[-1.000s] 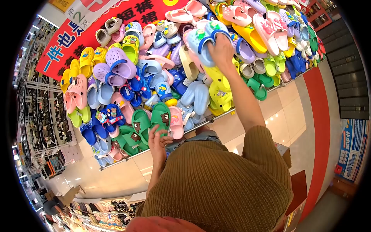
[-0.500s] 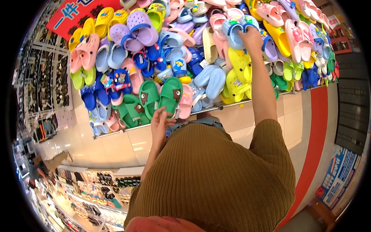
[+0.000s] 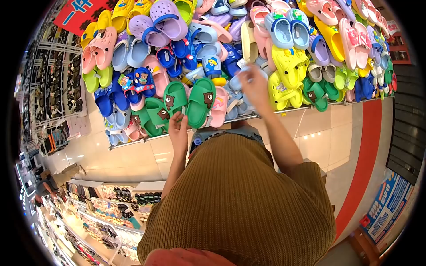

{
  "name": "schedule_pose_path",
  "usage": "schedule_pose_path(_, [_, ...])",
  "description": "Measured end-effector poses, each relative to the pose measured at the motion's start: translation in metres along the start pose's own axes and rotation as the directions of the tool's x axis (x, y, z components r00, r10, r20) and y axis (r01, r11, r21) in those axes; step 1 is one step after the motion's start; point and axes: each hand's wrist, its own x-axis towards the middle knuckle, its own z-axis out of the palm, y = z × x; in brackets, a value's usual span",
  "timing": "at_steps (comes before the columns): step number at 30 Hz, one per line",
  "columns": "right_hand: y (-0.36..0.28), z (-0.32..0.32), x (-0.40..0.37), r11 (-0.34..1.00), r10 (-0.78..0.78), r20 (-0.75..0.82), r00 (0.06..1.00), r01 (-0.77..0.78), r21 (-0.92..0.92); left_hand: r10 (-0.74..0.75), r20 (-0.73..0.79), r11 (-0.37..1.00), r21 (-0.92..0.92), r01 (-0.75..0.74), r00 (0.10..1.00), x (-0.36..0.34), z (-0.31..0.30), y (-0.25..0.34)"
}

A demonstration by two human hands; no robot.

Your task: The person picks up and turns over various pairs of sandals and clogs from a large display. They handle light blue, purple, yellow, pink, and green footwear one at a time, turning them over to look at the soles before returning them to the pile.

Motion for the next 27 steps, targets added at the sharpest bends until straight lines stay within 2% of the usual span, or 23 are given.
schedule_pose_path(1, [0.006,0.021,-0.021,0.998,-0.025,0.098,0.995,0.031,-0.059,0.028,0.010,0.997,0.073,-0.029,1.000,0.003,0.000,0.000])
schedule_pose_path(2, [0.021,0.040,-0.040,0.999,0.026,0.188,0.982,-0.019,-0.042,0.057,0.022,0.988,0.144,-0.060,0.998,0.007,-0.001,-0.002])
schedule_pose_path(3, [0.025,0.056,-0.059,0.984,0.136,0.284,0.949,-0.162,0.069,0.086,0.035,0.972,0.215,-0.091,0.996,0.011,-0.002,-0.004])
schedule_pose_path(5, [0.022,0.071,-0.080,0.951,0.245,0.485,0.840,-0.305,0.048,0.104,0.057,0.924,0.364,-0.118,0.993,0.027,-0.007,-0.021])
schedule_pose_path(7, [0.025,0.074,-0.086,0.927,0.260,0.580,0.772,-0.368,0.073,0.118,0.129,0.821,0.545,-0.170,0.985,0.042,-0.003,-0.013])
schedule_pose_path(8, [0.026,0.075,-0.088,0.914,0.264,0.625,0.734,-0.397,0.080,0.085,0.148,0.856,0.496,-0.148,0.985,0.044,0.000,-0.010])
schedule_pose_path(11, [0.026,0.083,-0.086,0.950,0.099,0.564,0.820,-0.246,0.191,0.183,0.173,0.707,0.661,-0.252,0.968,0.048,0.011,-0.025])
schedule_pose_path(12, [0.028,0.088,-0.086,0.939,0.102,0.552,0.828,-0.263,0.223,0.152,0.166,0.738,0.637,-0.223,0.974,0.049,0.015,-0.023])
schedule_pose_path(15, [0.034,0.100,-0.088,0.905,0.122,0.542,0.832,-0.318,0.284,0.312,0.026,0.881,0.366,-0.300,0.950,0.042,0.031,-0.020])
schedule_pose_path(19, [0.024,0.090,-0.087,0.881,0.163,0.584,0.795,-0.383,0.276,0.416,-0.005,0.846,0.369,-0.385,0.909,0.030,0.037,0.003])
schedule_pose_path(20, [0.017,0.085,-0.086,0.875,0.168,0.595,0.786,-0.396,0.277,0.389,-0.006,0.885,0.278,-0.372,0.921,0.029,0.037,0.007])
schedule_pose_path(23, [0.010,0.079,-0.088,0.925,0.024,0.509,0.860,-0.213,0.316,0.417,-0.045,0.882,0.260,-0.392,0.908,0.023,0.037,0.023])
schedule_pose_path(24, [0.010,0.080,-0.087,0.916,-0.002,0.493,0.870,-0.196,0.350,0.431,-0.074,0.885,0.230,-0.405,0.899,0.021,0.040,0.028])
schedule_pose_path(26, [0.010,0.082,-0.086,0.893,-0.051,0.458,0.887,-0.165,0.419,0.482,-0.028,0.830,0.336,-0.446,0.876,0.022,0.041,0.028])
schedule_pose_path(27, [0.013,0.084,-0.085,0.921,-0.061,0.438,0.897,-0.118,0.370,0.505,-0.003,0.796,0.388,-0.465,0.863,0.025,0.041,0.027])
